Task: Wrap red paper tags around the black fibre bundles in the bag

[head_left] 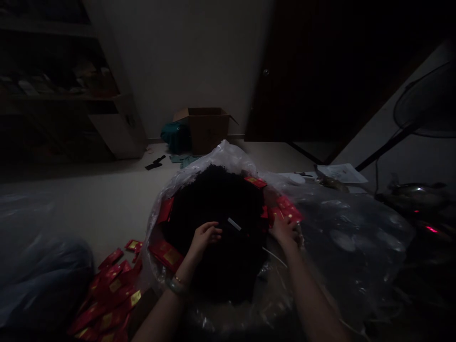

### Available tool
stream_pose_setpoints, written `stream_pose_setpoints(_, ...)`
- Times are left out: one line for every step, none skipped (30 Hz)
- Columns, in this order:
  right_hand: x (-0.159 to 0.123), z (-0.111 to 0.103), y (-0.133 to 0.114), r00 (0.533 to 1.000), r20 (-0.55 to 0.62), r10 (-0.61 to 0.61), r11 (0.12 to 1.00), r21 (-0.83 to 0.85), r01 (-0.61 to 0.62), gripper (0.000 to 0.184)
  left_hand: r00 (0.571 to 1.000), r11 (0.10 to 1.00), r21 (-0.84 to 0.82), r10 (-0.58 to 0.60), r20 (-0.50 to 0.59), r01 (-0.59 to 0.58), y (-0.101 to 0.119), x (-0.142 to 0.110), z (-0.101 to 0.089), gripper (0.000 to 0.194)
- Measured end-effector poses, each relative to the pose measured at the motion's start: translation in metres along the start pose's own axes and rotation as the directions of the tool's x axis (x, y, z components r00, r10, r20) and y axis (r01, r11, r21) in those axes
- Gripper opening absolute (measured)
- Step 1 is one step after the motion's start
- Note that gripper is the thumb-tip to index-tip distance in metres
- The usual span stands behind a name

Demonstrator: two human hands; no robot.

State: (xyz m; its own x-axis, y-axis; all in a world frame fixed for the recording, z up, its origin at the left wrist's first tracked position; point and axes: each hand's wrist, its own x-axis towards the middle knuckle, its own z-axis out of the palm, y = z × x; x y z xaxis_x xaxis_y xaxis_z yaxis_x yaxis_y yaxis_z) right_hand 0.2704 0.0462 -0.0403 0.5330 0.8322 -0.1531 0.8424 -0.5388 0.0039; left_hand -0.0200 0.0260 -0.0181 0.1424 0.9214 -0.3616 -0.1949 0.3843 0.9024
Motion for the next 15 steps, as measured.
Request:
stream_pose_setpoints(0.002,-0.001,0.002,0.999,-0.031,0.033,0.999,-0.004,-0.033,0.064,1.0,1.0,0.009,0.0,-0.003,0.0,0.0,0.0,0.0,0.027)
stream_pose_setpoints(0.005,-0.003,0.004,0.997,-0.059,0.057,0.998,-0.002,-0.057,0.07,1.0,1.0,0.016,0.001,-0.004,-0.001,0.0,0.0,0.0,0.027)
stream_pose_setpoints(0.008,-0.006,0.006,0.995,-0.077,0.061,0.998,-0.002,-0.062,0.077,1.0,1.0,0.022,0.003,-0.005,-0.003,0.0,0.0,0.0,0.026)
stream_pose_setpoints(0.012,-0.009,0.008,0.995,-0.079,0.068,0.998,0.004,-0.068,0.085,1.0,1.0,0.027,0.003,-0.007,-0.002,0.0,0.0,0.0,0.026)
stream_pose_setpoints(0.016,-0.012,0.01,0.995,-0.07,0.076,0.997,0.014,-0.075,0.091,1.0,1.0,0.029,0.004,-0.007,-0.004,0.0,0.0,-0.001,0.026)
stream_pose_setpoints(0.019,-0.014,0.011,0.995,-0.057,0.077,0.997,0.028,-0.075,0.094,1.0,1.0,0.031,0.003,-0.008,-0.002,0.0,0.001,-0.001,0.026)
stream_pose_setpoints(0.021,-0.016,0.011,0.997,-0.047,0.066,0.997,0.042,-0.064,0.095,1.0,1.0,0.03,0.0,-0.008,0.0,0.0,0.001,-0.001,0.027)
stream_pose_setpoints(0.023,-0.015,0.011,0.998,-0.034,0.05,0.997,0.053,-0.048,0.092,1.0,1.0,0.028,-0.002,-0.007,0.003,-0.001,0.002,-0.001,0.027)
stream_pose_setpoints(0.023,-0.014,0.01,0.999,-0.017,0.032,0.998,0.06,-0.031,0.086,1.0,1.0,0.025,-0.001,-0.006,0.001,-0.001,0.003,-0.002,0.027)
stream_pose_setpoints(0.022,-0.012,0.008,1.0,0.007,0.024,0.997,0.068,-0.025,0.079,1.0,1.0,0.02,0.004,-0.007,-0.004,-0.002,0.003,-0.002,0.027)
stream_pose_setpoints(0.021,-0.008,0.007,0.999,0.034,0.027,0.997,0.078,-0.03,0.072,1.0,1.0,0.016,0.014,-0.007,-0.014,-0.002,0.004,-0.002,0.027)
stream_pose_setpoints(0.02,-0.005,0.006,0.997,0.06,0.044,0.994,0.092,-0.05,0.068,1.0,1.0,0.016,0.024,-0.008,-0.024,-0.003,0.004,-0.002,0.027)
stream_pose_setpoints(0.02,-0.001,0.007,0.994,0.081,0.072,0.99,0.113,-0.081,0.068,0.999,0.999,0.02,0.033,-0.008,-0.033,-0.004,0.004,-0.002,0.027)
stream_pose_setpoints(0.02,0.001,0.008,0.99,0.099,0.1,0.984,0.136,-0.113,0.072,0.999,0.999,0.029,0.036,-0.009,-0.036,-0.005,0.003,-0.002,0.026)
stream_pose_setpoints(0.021,0.003,0.01,0.988,0.112,0.108,0.979,0.158,-0.125,0.078,0.999,0.999,0.04,0.036,-0.013,-0.035,-0.005,0.003,-0.002,0.025)
